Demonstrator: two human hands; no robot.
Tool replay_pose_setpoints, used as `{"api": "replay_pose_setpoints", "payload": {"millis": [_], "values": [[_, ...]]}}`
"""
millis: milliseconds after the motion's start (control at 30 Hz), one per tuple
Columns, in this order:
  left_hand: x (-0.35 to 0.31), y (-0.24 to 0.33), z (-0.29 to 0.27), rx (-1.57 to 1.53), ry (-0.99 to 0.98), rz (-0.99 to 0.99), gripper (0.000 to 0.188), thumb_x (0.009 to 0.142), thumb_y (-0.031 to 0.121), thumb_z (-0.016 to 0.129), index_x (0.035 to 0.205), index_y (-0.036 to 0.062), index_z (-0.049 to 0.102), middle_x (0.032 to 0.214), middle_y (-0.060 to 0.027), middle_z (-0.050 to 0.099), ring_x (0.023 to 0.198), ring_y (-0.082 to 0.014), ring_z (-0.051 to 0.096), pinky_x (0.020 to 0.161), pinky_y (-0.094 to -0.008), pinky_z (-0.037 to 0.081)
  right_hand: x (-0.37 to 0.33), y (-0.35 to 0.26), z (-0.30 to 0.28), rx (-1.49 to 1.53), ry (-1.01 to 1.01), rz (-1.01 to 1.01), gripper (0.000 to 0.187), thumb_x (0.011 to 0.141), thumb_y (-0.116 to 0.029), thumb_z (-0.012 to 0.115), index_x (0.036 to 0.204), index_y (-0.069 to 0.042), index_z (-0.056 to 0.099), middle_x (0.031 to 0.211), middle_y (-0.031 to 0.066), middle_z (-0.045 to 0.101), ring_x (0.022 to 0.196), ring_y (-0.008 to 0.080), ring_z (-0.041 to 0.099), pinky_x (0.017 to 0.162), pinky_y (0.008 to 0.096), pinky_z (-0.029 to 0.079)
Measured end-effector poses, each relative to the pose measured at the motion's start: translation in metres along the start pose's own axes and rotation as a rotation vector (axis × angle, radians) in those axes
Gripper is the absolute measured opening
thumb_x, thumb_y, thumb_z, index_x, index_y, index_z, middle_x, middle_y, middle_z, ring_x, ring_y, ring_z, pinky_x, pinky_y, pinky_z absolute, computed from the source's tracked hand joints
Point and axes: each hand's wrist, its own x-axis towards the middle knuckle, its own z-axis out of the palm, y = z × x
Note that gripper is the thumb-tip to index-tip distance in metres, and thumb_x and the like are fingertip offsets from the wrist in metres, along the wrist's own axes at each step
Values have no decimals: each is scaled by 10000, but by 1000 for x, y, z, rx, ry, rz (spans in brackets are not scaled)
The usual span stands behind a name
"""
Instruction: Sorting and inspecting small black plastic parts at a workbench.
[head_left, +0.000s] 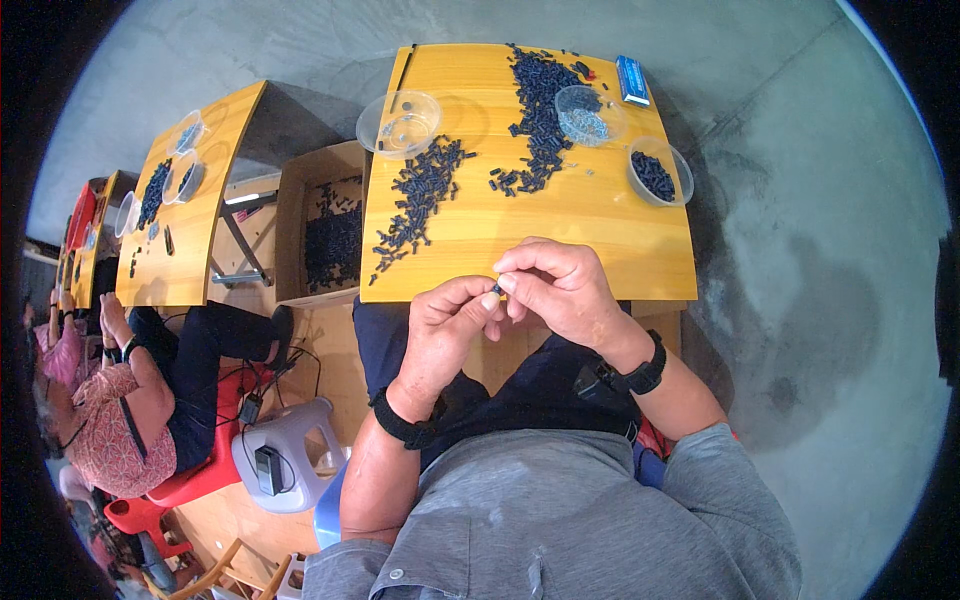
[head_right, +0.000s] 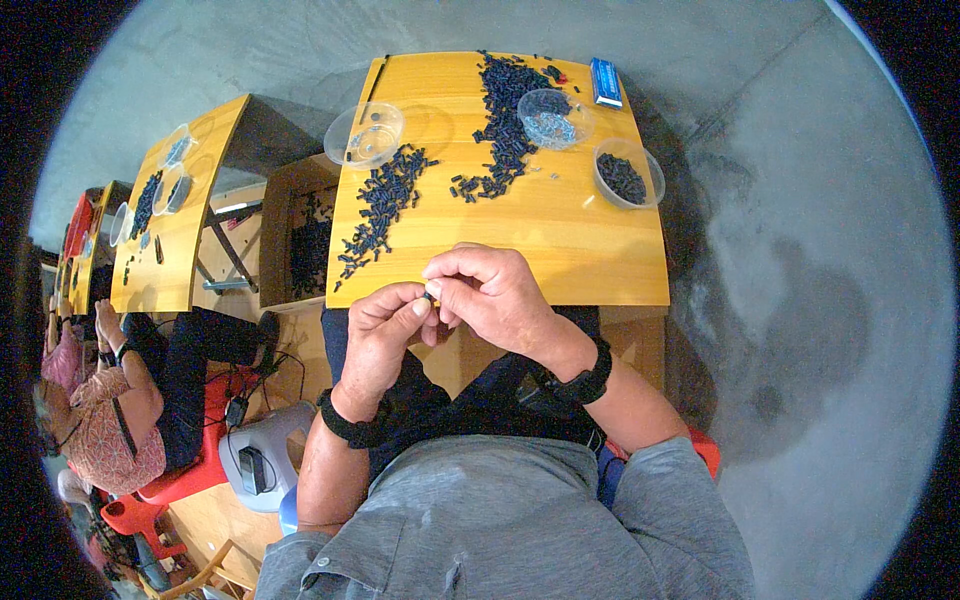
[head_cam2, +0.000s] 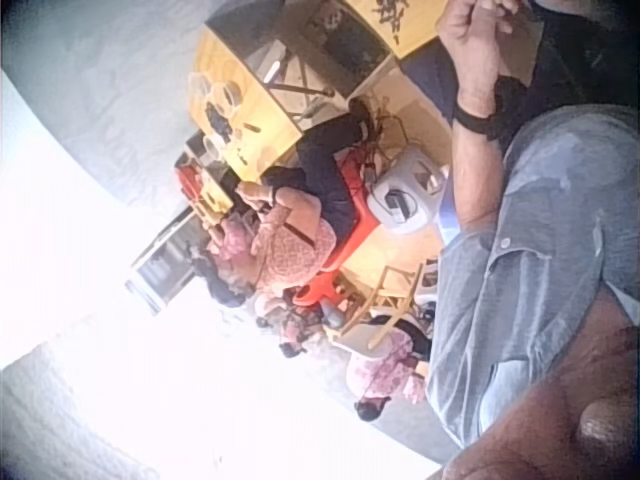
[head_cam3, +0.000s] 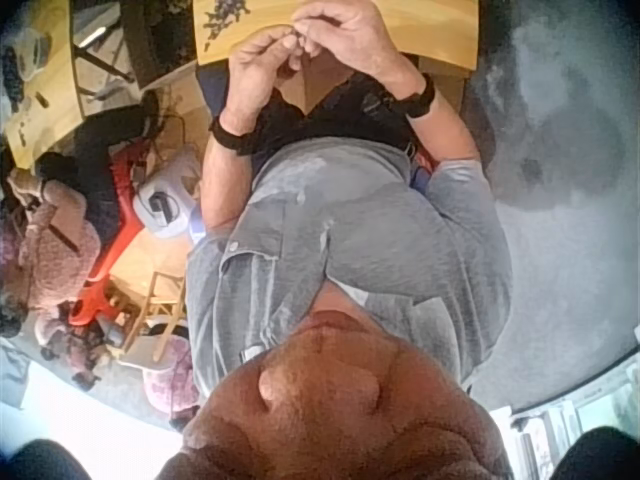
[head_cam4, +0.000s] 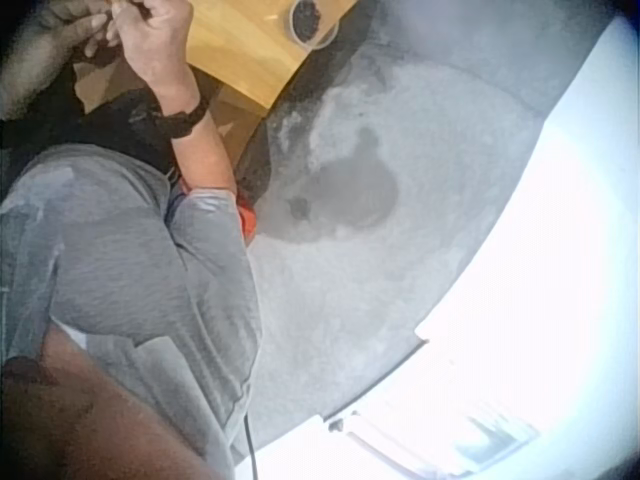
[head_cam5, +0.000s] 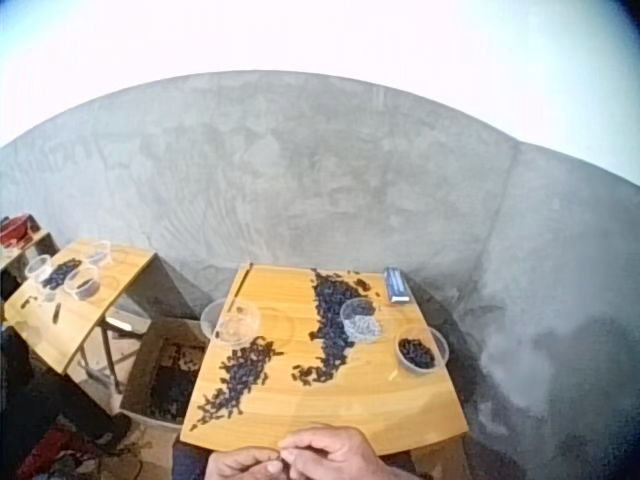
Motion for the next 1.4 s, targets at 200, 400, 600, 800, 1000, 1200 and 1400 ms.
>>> {"api": "replay_pose_setpoints", "payload": {"millis": [200, 400, 600, 800, 1000, 1200, 1400], "values": [[0, 0, 2, 35, 20, -18, 113, 896, 32, 557, 942, -27, 643, 764, -37, 630, 633, -85, 556, 579, -212, 464, -1, -2, -1, -58, -5, 20, 79, 855, 23, 568, 914, 47, 615, 775, 56, 595, 605, 80, 588, 526, 207, 489], [-1, -4, 1, 7, 1, -34, 105, 897, 49, 565, 922, -16, 644, 750, -29, 621, 619, -83, 550, 575, -208, 458, 0, -7, -10, -110, -77, 66, 103, 879, -4, 550, 933, 50, 619, 755, 66, 610, 603, 89, 599, 531, 209, 487], [-2, -2, 3, -7, -16, -41, 112, 900, 57, 548, 925, -13, 633, 746, -59, 621, 608, -128, 556, 565, -244, 465, 6, -11, -19, -39, -165, 197, 130, 902, -56, 537, 926, 36, 626, 691, 46, 621, 554, 83, 589, 503, 205, 480], [-3, -1, 5, -48, 11, -64, 101, 894, 64, 577, 921, -12, 638, 746, -26, 614, 609, -91, 552, 569, -212, 454, 8, -13, -19, 31, -169, 256, 135, 887, -81, 567, 869, 36, 632, 667, 34, 613, 527, 74, 575, 477, 214, 482], [-1, -3, 3, 21, 26, -55, 96, 886, 45, 583, 934, -18, 637, 746, -26, 617, 609, -90, 560, 573, -211, 459, 7, -11, -19, 34, -210, 264, 127, 900, -82, 558, 909, 30, 618, 686, 35, 614, 532, 74, 577, 473, 197, 460], [-1, -4, 1, 54, 15, -41, 106, 890, 51, 581, 942, -22, 637, 745, -23, 618, 609, -85, 560, 573, -210, 459, 10, -8, -20, 94, -215, 336, 145, 899, -109, 570, 899, 32, 606, 690, 37, 605, 531, 73, 569, 476, 205, 476], [0, -5, 2, 64, 20, -8, 105, 884, 28, 582, 953, -28, 638, 753, -33, 629, 617, -90, 572, 575, -215, 480, 11, -1, -19, 240, -212, 396, 160, 889, -115, 583, 899, 44, 592, 692, 49, 591, 519, 78, 551, 482, 223, 500]]}}
